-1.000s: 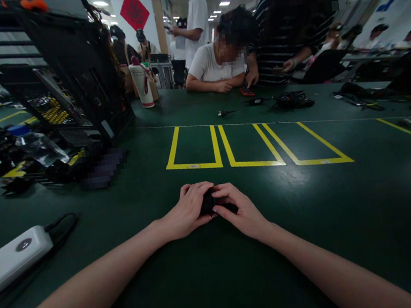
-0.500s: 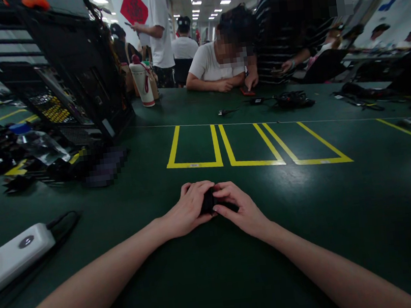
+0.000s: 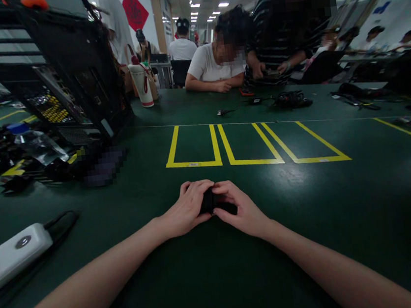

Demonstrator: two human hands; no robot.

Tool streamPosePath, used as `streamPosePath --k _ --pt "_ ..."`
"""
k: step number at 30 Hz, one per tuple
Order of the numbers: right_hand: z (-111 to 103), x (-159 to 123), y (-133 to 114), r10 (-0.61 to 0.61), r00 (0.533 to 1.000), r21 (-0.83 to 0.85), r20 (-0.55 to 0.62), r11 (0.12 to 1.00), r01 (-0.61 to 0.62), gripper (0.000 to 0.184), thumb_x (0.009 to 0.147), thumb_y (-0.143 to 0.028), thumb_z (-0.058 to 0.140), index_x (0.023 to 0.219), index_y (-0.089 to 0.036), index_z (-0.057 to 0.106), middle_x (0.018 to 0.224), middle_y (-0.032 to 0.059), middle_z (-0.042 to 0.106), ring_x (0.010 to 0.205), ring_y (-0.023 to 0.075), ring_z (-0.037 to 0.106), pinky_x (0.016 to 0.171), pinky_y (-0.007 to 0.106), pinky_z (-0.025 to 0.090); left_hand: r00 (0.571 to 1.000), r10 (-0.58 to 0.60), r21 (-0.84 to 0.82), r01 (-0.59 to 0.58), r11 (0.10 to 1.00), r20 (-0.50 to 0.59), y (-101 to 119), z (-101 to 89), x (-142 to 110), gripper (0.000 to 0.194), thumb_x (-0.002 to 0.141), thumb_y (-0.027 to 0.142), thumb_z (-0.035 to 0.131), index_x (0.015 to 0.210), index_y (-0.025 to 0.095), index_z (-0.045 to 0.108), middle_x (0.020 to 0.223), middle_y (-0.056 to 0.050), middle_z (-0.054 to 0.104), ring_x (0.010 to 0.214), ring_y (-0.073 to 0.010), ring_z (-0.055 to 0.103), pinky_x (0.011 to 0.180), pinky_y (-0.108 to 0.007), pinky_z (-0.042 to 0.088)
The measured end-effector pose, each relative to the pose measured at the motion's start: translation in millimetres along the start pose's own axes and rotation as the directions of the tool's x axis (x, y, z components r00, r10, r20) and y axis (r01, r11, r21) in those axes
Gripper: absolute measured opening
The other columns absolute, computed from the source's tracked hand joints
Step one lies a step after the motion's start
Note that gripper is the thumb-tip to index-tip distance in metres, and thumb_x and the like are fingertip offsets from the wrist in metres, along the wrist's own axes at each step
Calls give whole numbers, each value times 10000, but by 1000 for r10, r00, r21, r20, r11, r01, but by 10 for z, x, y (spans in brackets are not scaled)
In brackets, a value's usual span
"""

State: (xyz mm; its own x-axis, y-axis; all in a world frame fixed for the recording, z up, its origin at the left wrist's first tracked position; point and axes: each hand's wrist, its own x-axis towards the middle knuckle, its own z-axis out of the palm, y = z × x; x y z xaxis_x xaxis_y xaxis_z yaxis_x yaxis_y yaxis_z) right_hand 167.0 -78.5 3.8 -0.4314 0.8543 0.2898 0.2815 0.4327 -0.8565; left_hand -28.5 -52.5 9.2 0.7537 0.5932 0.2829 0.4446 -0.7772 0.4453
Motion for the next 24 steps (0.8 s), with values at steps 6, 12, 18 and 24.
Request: streamPosePath --k 6,12,18,24 --pt "18 -7 25 11 999 19 -40 1000 -10 239 805 -183 556 1027 -255 503 1105 35 466 1029 183 525 881 404 501 1000 -10 -9 10 1000 8 18 -25 3 618 813 248 551 1300 207 173 1295 -127 376 1211 -260 367 1026 -482 238" --pt "24 7 14 88 996 20 -29 996 -87 342 800 -189 565 1117 -245 447 1084 43 495 1009 180 536 873 394 506 1000 -16 -8 16 1000 25 37 -59 -1 606 815 248 548 1293 205 178 1294 -129 375 1207 -259 373 1029 -486 238" --pt "10 -3 14 7 1000 -14 -23 1000 -7 322 765 -164 595 1057 -239 481 1114 47 461 1030 191 517 888 407 497 1000 -5 -11 5 1000 18 18 -38 -1 618 810 238 552 1298 204 173 1298 -129 372 1215 -260 363 1030 -485 234" --pt "21 0 40 12 998 26 -67 1000 -10 211 814 -199 546 1016 -252 512 1092 36 487 1016 180 539 868 397 511 1000 -9 -9 9 1000 22 8 -30 4 615 821 266 545 1305 200 171 1301 -128 374 1217 -254 359 1031 -478 229"
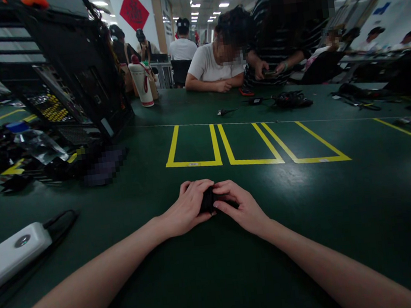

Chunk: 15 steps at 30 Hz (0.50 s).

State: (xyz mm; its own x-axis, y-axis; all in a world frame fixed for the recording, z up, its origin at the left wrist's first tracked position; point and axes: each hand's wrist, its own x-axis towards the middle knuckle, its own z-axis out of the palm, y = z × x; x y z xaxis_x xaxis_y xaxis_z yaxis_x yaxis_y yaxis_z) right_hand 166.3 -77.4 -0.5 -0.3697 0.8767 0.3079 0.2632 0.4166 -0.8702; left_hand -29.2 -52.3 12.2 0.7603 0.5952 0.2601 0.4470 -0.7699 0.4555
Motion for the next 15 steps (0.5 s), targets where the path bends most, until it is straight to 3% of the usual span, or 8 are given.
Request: streamPosePath --k 5,15 --pt "6 12 -11 43 999 -19 -2 999 -43 316 800 -196 563 1096 -247 464 1062 43 515 989 180 549 860 396 511 999 5 2 -5 1000 -45 -33 52 0 638 800 265 570 1300 209 177 1288 -121 383 1202 -257 372 1027 -482 227" --pt "-24 -11 -25 -30 999 -89 31 996 33 260 783 -184 578 1024 -245 500 1109 43 469 1027 192 512 870 419 494 999 22 3 -22 1000 -23 11 -3 -2 615 812 251 546 1299 213 173 1289 -127 385 1205 -264 378 1022 -486 240"
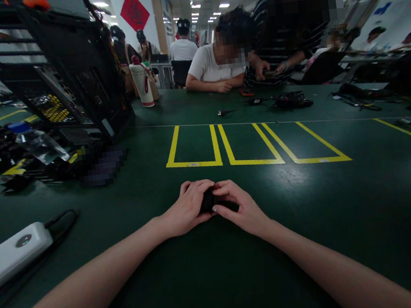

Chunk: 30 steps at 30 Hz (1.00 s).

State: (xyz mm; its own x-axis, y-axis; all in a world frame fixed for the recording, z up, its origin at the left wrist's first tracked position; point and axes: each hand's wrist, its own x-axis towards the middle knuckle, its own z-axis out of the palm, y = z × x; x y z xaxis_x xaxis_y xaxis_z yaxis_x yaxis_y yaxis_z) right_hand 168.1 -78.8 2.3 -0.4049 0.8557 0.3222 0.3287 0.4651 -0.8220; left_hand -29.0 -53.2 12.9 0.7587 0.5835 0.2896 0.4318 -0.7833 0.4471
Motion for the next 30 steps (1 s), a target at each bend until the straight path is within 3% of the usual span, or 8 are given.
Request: streamPosePath --k 3,8,20,25,30 --pt "7 4 9 14 1000 21 -11 1000 -14 227 791 -195 575 1002 -244 507 1100 36 475 1017 186 522 861 407 501 1000 -1 3 1 1000 -14 -2 6 3 616 812 256 551 1296 214 171 1286 -130 387 1206 -265 376 1020 -495 235" --pt "20 24 -1 66 997 28 -30 997 -65 347 771 -187 595 1085 -248 461 1066 39 493 989 187 532 851 401 507 999 -23 -1 23 1000 31 23 -28 4 599 822 256 540 1292 217 171 1289 -133 384 1205 -265 383 1024 -502 237" --pt "16 4 31 8 1000 63 -18 998 -7 249 778 -192 589 1006 -253 509 1101 35 465 1031 182 520 878 401 500 1000 -10 7 10 1000 6 23 -18 11 604 812 242 544 1290 209 175 1284 -136 388 1201 -275 385 1016 -508 246" --pt "26 24 14 52 999 62 -17 997 -51 345 773 -177 589 1087 -246 465 1073 41 490 1006 181 529 868 398 505 999 -28 2 28 1000 27 21 -26 5 601 817 248 544 1291 207 177 1289 -132 384 1209 -264 376 1025 -498 241" --pt "4 11 -12 15 1000 -1 3 1000 -15 334 756 -180 602 1063 -252 494 1106 46 461 1026 199 508 864 421 500 1000 -23 4 23 1000 15 8 -9 1 626 808 244 553 1297 211 164 1301 -130 372 1221 -267 359 1029 -499 233"
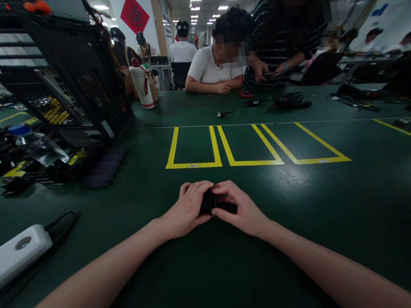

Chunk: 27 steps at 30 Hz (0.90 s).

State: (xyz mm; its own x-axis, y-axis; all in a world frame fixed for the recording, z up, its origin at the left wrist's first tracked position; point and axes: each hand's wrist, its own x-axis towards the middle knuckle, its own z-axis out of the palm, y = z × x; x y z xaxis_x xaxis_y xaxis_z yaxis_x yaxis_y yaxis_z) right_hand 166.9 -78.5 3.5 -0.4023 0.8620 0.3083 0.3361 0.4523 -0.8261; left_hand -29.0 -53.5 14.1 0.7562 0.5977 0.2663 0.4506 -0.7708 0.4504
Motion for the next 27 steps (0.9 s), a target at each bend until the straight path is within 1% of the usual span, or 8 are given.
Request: streamPosePath --k 3,6,11,14,17,19,22,27 --pt "-7 -12 2 -6 1000 -25 8 1000 6 311 767 -187 593 1055 -259 501 1131 46 454 1047 205 500 882 439 484 1000 -2 0 2 1000 8 11 -8 3 619 814 241 546 1298 214 162 1304 -131 372 1221 -266 362 1029 -503 234" --pt "-1 -4 12 2 1000 10 -2 1000 -2 257 794 -193 564 1037 -259 510 1108 40 470 1031 193 516 876 424 491 1000 -4 -8 4 1000 4 23 -23 6 605 821 259 541 1295 220 167 1297 -131 379 1209 -271 378 1021 -511 245" --pt "8 20 7 58 998 53 -5 997 -58 354 782 -190 579 1109 -245 453 1076 44 495 1008 184 533 879 403 495 1000 -5 -4 5 1000 10 19 -26 5 596 820 259 540 1291 219 177 1291 -127 385 1205 -266 383 1023 -506 248" --pt "3 14 -9 36 999 28 2 999 -36 323 768 -185 588 1068 -238 480 1069 46 482 1003 188 526 873 406 497 1000 -3 3 3 1000 9 11 -16 2 610 814 253 546 1293 209 172 1292 -132 382 1212 -264 374 1027 -500 240" --pt "1 -1 -11 5 1000 7 12 1000 -5 336 747 -157 597 1053 -238 485 1106 52 459 1036 201 506 900 424 478 1000 2 3 -2 1000 0 8 -7 1 634 797 233 559 1297 212 169 1294 -134 384 1217 -274 371 1022 -507 241" --pt "5 -6 -1 -5 1000 23 7 1000 5 308 763 -157 575 1046 -241 485 1120 54 455 1045 202 507 905 431 474 1000 5 -1 -5 1000 -9 9 -6 1 633 798 235 556 1298 216 168 1295 -135 387 1217 -279 372 1017 -512 244" --pt "13 -2 17 -5 1000 58 -11 998 5 240 797 -179 543 1023 -243 495 1080 47 476 1005 192 532 868 416 499 1000 4 -7 -4 1000 -10 16 -12 2 610 813 253 544 1294 216 172 1288 -137 394 1211 -277 381 1014 -512 248" --pt "10 16 7 44 999 68 4 997 -44 327 795 -174 550 1100 -244 455 1068 46 501 993 187 544 881 417 492 1000 -6 -11 6 1000 11 26 -35 0 599 819 257 540 1294 213 177 1295 -131 386 1206 -270 387 1025 -503 244"
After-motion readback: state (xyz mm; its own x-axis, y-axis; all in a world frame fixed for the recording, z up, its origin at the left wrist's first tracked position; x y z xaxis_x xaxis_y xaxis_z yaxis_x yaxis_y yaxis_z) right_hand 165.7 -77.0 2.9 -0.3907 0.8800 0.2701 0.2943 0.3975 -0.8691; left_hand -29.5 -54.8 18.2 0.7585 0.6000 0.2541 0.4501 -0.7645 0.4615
